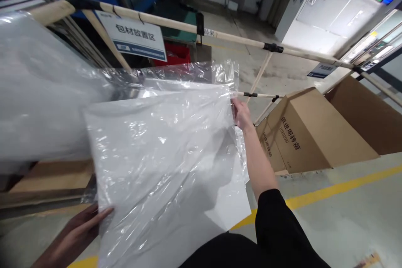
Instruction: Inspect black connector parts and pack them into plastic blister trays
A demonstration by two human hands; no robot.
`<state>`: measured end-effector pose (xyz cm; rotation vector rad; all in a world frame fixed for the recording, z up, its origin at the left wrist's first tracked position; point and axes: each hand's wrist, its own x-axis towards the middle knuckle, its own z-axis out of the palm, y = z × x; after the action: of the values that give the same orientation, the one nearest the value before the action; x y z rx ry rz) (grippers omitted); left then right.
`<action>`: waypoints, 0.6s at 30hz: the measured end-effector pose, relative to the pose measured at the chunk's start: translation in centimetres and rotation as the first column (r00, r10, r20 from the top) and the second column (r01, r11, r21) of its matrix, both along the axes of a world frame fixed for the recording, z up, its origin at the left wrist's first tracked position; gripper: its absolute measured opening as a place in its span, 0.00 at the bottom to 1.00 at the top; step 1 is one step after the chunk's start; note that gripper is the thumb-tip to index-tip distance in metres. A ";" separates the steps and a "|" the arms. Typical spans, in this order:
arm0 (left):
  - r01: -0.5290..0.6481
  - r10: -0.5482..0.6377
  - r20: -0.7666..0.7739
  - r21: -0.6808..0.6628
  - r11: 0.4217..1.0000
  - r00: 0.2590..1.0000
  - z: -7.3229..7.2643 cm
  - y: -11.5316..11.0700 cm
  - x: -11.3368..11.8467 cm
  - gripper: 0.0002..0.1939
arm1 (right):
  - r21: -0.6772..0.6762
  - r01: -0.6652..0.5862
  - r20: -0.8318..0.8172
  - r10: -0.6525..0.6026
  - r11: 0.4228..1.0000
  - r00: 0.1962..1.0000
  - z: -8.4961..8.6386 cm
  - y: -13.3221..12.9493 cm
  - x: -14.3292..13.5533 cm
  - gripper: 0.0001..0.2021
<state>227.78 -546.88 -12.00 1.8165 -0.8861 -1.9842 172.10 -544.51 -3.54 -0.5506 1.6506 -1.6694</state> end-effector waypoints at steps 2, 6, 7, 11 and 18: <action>0.041 -0.040 -0.026 0.016 0.999 0.999 -0.6 1.5 0.0 0.33 | 0.107 -0.026 -0.040 0.030 0.994 0.999 -2.6 1.9 1.5 0.25; 0.066 -0.066 -0.064 0.005 0.998 0.996 -1.1 4.6 0.0 0.35 | 0.303 -0.003 -0.166 0.056 0.953 0.985 -7.2 7.5 3.9 0.32; 0.044 -0.044 -0.058 -0.002 0.999 0.997 -1.0 5.1 0.0 0.36 | 0.352 0.010 -0.204 0.067 0.936 0.977 -8.0 9.1 4.1 0.33; -0.048 0.047 -0.034 -0.028 0.998 0.998 -0.4 5.2 -0.3 0.37 | 0.575 -0.013 -0.263 0.199 0.818 0.944 -9.6 15.4 5.2 0.28; 0.095 -0.099 -0.055 -0.078 0.992 0.994 -0.1 5.2 -0.2 0.35 | 0.550 -0.021 -0.158 0.129 0.835 0.979 -10.2 24.0 9.0 0.25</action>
<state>227.60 -541.66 -12.11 1.6950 -1.0347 -2.0224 181.07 -520.48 -13.76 -0.4829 2.1052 -1.0285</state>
